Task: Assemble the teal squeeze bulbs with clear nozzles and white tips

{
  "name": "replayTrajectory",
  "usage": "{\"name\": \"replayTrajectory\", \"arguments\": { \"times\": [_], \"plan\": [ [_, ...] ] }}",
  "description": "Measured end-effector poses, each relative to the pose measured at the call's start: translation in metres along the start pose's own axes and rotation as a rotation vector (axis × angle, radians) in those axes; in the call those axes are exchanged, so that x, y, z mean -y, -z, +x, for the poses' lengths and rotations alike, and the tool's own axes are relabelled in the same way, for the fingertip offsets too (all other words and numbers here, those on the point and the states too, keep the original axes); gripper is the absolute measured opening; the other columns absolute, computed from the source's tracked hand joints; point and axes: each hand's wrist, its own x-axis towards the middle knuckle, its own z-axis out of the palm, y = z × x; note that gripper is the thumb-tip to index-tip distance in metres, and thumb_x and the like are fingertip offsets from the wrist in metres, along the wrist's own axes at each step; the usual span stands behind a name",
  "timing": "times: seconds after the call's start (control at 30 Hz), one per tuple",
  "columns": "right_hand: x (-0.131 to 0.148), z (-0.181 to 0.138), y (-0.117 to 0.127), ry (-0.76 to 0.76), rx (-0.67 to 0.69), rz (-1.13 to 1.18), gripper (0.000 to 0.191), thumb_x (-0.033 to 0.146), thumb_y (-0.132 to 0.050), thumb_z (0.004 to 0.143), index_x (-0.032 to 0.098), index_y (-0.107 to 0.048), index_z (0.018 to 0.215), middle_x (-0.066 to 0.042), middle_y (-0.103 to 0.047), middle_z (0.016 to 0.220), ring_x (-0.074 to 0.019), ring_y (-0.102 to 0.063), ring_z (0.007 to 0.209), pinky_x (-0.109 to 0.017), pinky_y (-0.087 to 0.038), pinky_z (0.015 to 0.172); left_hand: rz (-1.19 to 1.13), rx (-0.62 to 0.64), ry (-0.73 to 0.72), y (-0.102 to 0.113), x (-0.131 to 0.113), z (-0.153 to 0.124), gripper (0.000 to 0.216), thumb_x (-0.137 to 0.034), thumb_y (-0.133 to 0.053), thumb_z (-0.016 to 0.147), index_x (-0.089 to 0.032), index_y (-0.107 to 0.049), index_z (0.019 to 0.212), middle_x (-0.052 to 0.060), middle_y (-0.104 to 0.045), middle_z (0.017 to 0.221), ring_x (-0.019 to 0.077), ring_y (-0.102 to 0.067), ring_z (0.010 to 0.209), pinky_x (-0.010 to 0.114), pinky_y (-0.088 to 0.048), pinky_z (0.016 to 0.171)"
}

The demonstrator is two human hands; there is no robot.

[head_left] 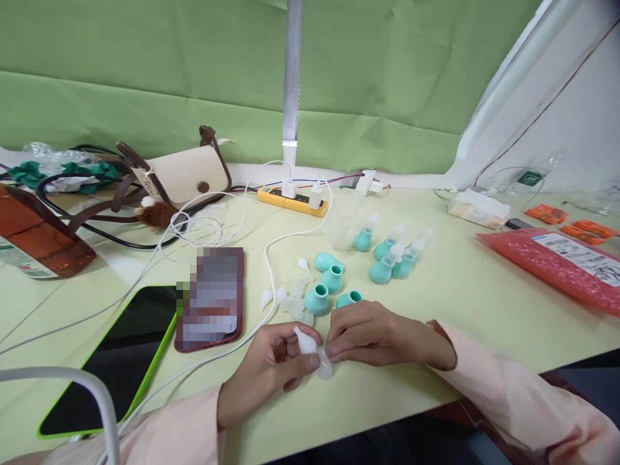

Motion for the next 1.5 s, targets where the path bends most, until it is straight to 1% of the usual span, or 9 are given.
{"name": "replayTrajectory", "arguments": {
  "times": [0.17, 0.43, 0.63, 1.03, 1.13, 1.27, 1.33, 1.4, 1.5],
  "plan": [
    [0.003, 0.001, -0.003, -0.005, 0.049, -0.155, 0.012, 0.017, -0.042, 0.085, 0.014, -0.054, 0.087, -0.004, -0.058, 0.08, -0.0089, -0.049, 0.075, -0.02, -0.041, 0.066, -0.058, 0.028, 0.005, 0.001, 0.001, 0.001, 0.019, -0.027, -0.06, 0.071, -0.012, -0.057, 0.081, -0.005, -0.045, 0.042, 0.0058, -0.038, 0.036, 0.019, -0.031, 0.04],
    [0.007, 0.003, -0.01, -0.109, 0.12, -0.376, 0.02, 0.017, -0.028, 0.089, 0.015, -0.045, 0.079, -0.003, -0.05, 0.072, -0.0132, -0.04, 0.073, -0.024, -0.035, 0.058, -0.157, -0.028, 0.026, 0.0, 0.0, 0.003, 0.02, -0.026, -0.063, 0.067, -0.011, -0.056, 0.077, -0.005, -0.045, 0.041, 0.0063, -0.038, 0.035, 0.02, -0.032, 0.037],
    [0.007, 0.003, -0.012, -0.157, 0.098, -0.377, 0.015, 0.013, -0.029, 0.087, 0.015, -0.042, 0.079, -0.002, -0.047, 0.071, -0.0137, -0.038, 0.071, -0.024, -0.03, 0.054, -0.159, 0.015, 0.024, 0.001, 0.002, 0.004, 0.015, -0.023, -0.06, 0.069, -0.011, -0.057, 0.077, -0.006, -0.043, 0.041, 0.0055, -0.036, 0.037, 0.02, -0.031, 0.039],
    [0.01, 0.005, -0.008, -0.166, 0.033, -0.325, 0.013, 0.012, -0.028, 0.086, 0.016, -0.038, 0.078, -0.002, -0.046, 0.069, -0.0134, -0.036, 0.067, -0.023, -0.029, 0.051, -0.124, -0.011, 0.009, 0.004, 0.004, 0.004, 0.011, -0.021, -0.058, 0.07, -0.012, -0.057, 0.076, -0.005, -0.041, 0.043, 0.0069, -0.036, 0.04, 0.021, -0.03, 0.041],
    [0.011, 0.005, -0.007, -0.132, 0.048, -0.445, 0.017, 0.012, -0.028, 0.086, 0.016, -0.04, 0.075, -0.002, -0.047, 0.065, -0.0136, -0.036, 0.063, -0.024, -0.026, 0.049, -0.051, -0.092, -0.02, 0.005, 0.004, 0.003, 0.016, -0.024, -0.057, 0.07, -0.013, -0.057, 0.081, -0.006, -0.04, 0.044, 0.0072, -0.036, 0.041, 0.021, -0.029, 0.041],
    [0.006, 0.004, -0.012, -0.146, 0.131, -0.777, 0.02, 0.012, -0.029, 0.086, 0.014, -0.047, 0.076, -0.003, -0.047, 0.063, -0.0156, -0.038, 0.063, -0.027, -0.028, 0.051, 0.116, -0.351, -0.156, 0.006, 0.003, -0.001, 0.015, -0.024, -0.057, 0.068, -0.015, -0.059, 0.08, -0.006, -0.038, 0.049, 0.0062, -0.033, 0.044, 0.02, -0.024, 0.043],
    [0.002, 0.002, -0.018, -0.126, 0.206, -0.957, 0.02, 0.009, -0.03, 0.083, 0.013, -0.049, 0.076, -0.005, -0.048, 0.064, -0.017, -0.039, 0.064, -0.03, -0.029, 0.053, 0.144, -0.435, -0.218, 0.006, 0.002, -0.003, 0.014, -0.024, -0.056, 0.069, -0.016, -0.06, 0.079, -0.006, -0.039, 0.05, 0.0064, -0.032, 0.047, 0.02, -0.024, 0.045],
    [0.0, 0.002, -0.023, -0.085, 0.258, -1.069, 0.019, 0.007, -0.032, 0.081, 0.013, -0.049, 0.074, -0.005, -0.047, 0.063, -0.0173, -0.04, 0.062, -0.031, -0.029, 0.053, 0.131, -0.457, -0.225, 0.005, 0.002, -0.003, 0.016, -0.025, -0.054, 0.07, -0.015, -0.06, 0.081, -0.006, -0.037, 0.05, 0.0069, -0.032, 0.047, 0.02, -0.024, 0.045],
    [0.0, 0.002, -0.024, -0.012, 0.286, -1.101, 0.019, 0.005, -0.036, 0.079, 0.013, -0.049, 0.067, -0.004, -0.045, 0.059, -0.0163, -0.04, 0.061, -0.031, -0.03, 0.053, 0.078, -0.445, -0.196, 0.005, 0.001, -0.001, 0.023, -0.029, -0.051, 0.073, -0.014, -0.059, 0.088, -0.006, -0.034, 0.048, 0.0078, -0.031, 0.047, 0.021, -0.023, 0.044]
  ]
}}
